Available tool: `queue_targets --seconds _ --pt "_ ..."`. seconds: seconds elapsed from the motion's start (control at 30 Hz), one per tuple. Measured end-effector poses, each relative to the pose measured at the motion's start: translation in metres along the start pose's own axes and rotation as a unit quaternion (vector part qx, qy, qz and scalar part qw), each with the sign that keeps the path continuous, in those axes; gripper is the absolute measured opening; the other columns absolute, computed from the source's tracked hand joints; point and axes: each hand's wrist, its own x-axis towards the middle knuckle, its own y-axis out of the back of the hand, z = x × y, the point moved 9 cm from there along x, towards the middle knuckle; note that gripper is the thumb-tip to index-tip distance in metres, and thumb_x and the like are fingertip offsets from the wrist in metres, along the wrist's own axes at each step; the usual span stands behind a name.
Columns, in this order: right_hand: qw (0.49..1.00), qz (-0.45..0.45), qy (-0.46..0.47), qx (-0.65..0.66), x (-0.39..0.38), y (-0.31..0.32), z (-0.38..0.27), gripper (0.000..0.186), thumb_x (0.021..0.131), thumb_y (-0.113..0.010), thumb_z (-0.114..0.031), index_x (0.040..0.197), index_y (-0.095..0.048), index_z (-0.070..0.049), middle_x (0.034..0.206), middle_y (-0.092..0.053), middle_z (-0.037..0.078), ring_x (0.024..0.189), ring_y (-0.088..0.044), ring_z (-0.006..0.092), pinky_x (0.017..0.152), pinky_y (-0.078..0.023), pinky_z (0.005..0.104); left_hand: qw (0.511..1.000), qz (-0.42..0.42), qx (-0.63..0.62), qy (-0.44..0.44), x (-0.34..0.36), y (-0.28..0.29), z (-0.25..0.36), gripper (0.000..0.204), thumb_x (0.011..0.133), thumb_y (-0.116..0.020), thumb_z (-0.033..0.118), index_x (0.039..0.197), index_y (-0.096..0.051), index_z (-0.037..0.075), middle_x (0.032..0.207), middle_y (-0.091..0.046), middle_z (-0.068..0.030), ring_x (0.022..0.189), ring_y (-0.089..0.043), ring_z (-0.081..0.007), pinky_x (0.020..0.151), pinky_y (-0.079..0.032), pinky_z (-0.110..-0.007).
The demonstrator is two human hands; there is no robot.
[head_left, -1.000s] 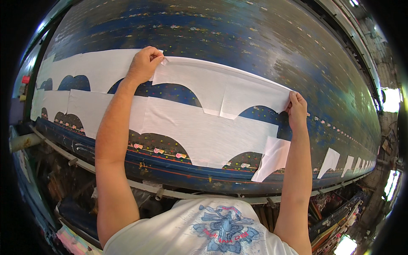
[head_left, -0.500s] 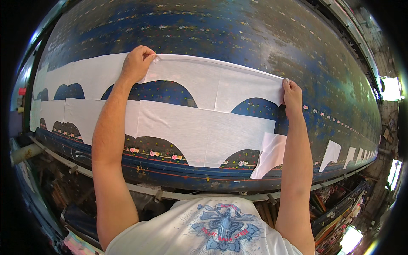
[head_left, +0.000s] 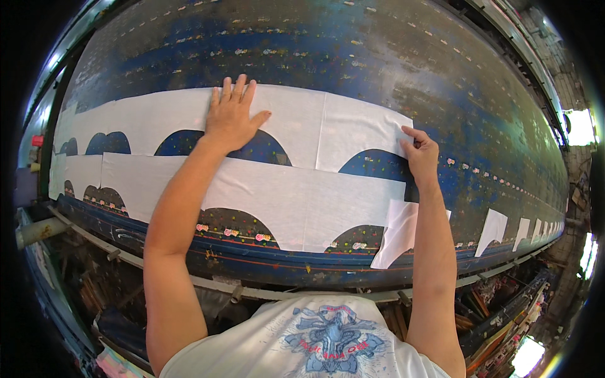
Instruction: The person repeatedly picks up white fabric pieces with scalloped edges from a conveyor belt, unfolds them, and places them flat on the belt surface. The person smooths each piece with both hands and continues the cycle for multiple pieces.
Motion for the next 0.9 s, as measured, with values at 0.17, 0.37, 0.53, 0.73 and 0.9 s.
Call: queue_targets --seconds 0.17,0.37,0.53,0.73,0.9 --pt "0.999 0.042 0.025 0.008 -0.001 0.009 -0.011 0.057 0.089 -0.079 0.005 0.145 -0.073 -0.004 0.101 -0.068 -0.002 0.081 -0.060 0.0073 0.065 -0.050 0.0262 0.997 -0.024 -0.055 -0.049 0.007 -0.017 0.103 0.114 0.102 -0.056 0.077 0.171 -0.027 -0.009 0.182 -0.018 -0.0288 0.169 -0.010 -0.0484 0.137 -0.009 -0.058" --pt "0.980 0.029 -0.040 0.193 -0.002 0.011 -0.033 0.057 0.091 -0.072 0.007 0.147 -0.068 0.003 0.100 -0.071 0.005 0.072 -0.062 0.0107 0.065 -0.056 0.0285 0.979 -0.042 -0.152 -0.129 0.032 -0.005 0.263 0.120 0.097 -0.059 0.081 0.171 -0.028 -0.008 0.182 -0.021 -0.0270 0.170 -0.010 -0.0462 0.137 -0.008 -0.059" --pt "0.991 0.019 0.026 0.127 -0.024 0.016 -0.081 0.049 0.095 -0.067 0.005 0.144 -0.071 0.001 0.125 -0.071 0.008 0.080 -0.065 0.0106 0.067 -0.058 0.0271 0.962 -0.085 -0.178 -0.186 0.060 -0.006 0.348 0.109 0.097 -0.059 0.080 0.167 -0.042 0.000 0.182 -0.028 -0.0184 0.170 -0.013 -0.0428 0.137 -0.009 -0.060" --pt "0.994 0.070 0.087 0.019 -0.084 0.070 -0.075 0.042 0.100 -0.065 0.005 0.141 -0.072 -0.002 0.134 -0.066 0.008 0.086 -0.067 0.0103 0.069 -0.059 0.0264 0.915 -0.044 -0.197 -0.350 0.029 -0.009 0.297 0.100 0.102 -0.058 0.074 0.169 -0.041 0.001 0.180 -0.033 -0.0182 0.169 -0.023 -0.0377 0.139 -0.014 -0.052" --pt "0.988 0.156 0.021 -0.011 -0.162 0.145 0.007 0.039 0.099 -0.066 0.007 0.136 -0.074 -0.001 0.124 -0.069 0.006 0.084 -0.063 0.0097 0.070 -0.057 0.0256 0.963 -0.057 -0.168 -0.202 0.018 -0.006 0.102 0.103 0.101 -0.073 0.052 0.175 -0.022 0.002 0.183 -0.020 -0.0224 0.170 -0.016 -0.0408 0.139 -0.012 -0.054"
